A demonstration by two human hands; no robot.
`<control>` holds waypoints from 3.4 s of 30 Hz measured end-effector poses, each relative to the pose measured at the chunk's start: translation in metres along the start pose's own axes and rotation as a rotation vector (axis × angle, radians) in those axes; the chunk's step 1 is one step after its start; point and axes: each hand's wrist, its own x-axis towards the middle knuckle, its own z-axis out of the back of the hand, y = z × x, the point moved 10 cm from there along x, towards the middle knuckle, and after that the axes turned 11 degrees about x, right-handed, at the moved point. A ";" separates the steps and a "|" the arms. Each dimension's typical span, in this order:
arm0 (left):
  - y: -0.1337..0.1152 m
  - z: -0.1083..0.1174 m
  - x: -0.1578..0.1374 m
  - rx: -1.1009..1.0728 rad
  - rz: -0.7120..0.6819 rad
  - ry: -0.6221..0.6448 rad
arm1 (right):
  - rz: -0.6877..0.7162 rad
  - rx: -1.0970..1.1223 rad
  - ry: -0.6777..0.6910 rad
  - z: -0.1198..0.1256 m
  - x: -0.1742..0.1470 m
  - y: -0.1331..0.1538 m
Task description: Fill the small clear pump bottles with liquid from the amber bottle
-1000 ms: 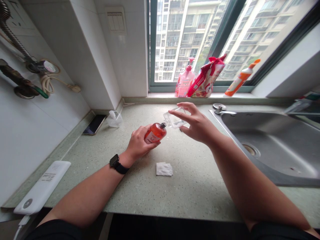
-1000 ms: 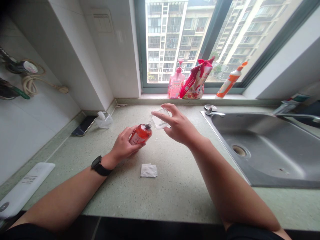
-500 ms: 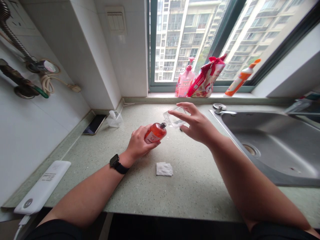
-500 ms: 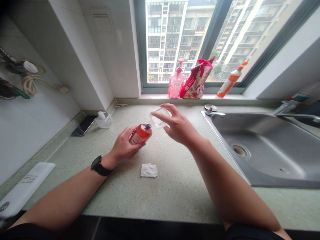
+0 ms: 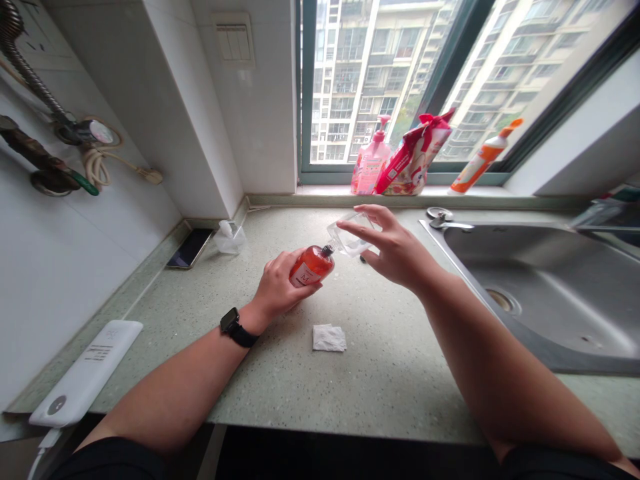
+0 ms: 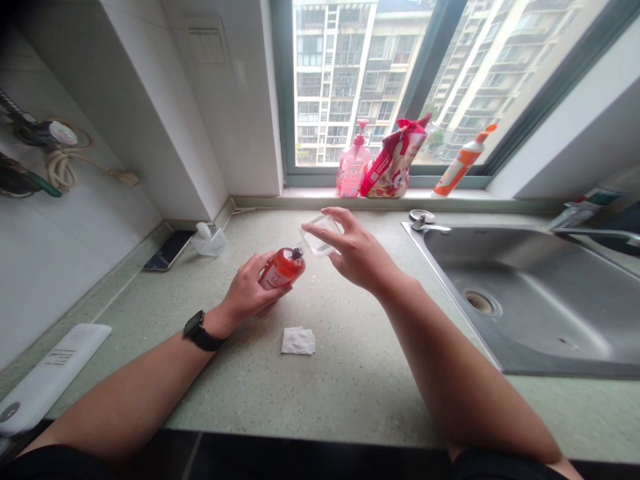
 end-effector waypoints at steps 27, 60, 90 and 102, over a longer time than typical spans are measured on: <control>-0.001 0.000 0.001 -0.014 -0.006 0.005 | 0.012 -0.066 0.005 0.006 0.001 0.007; -0.001 0.000 0.000 0.019 -0.003 -0.008 | -0.015 0.088 0.061 0.000 0.000 0.004; 0.002 0.001 0.000 -0.037 0.013 -0.024 | 0.012 0.056 -0.055 0.009 0.003 0.024; -0.002 0.002 -0.001 -0.068 0.003 -0.036 | 0.071 0.053 -0.064 0.008 0.003 0.039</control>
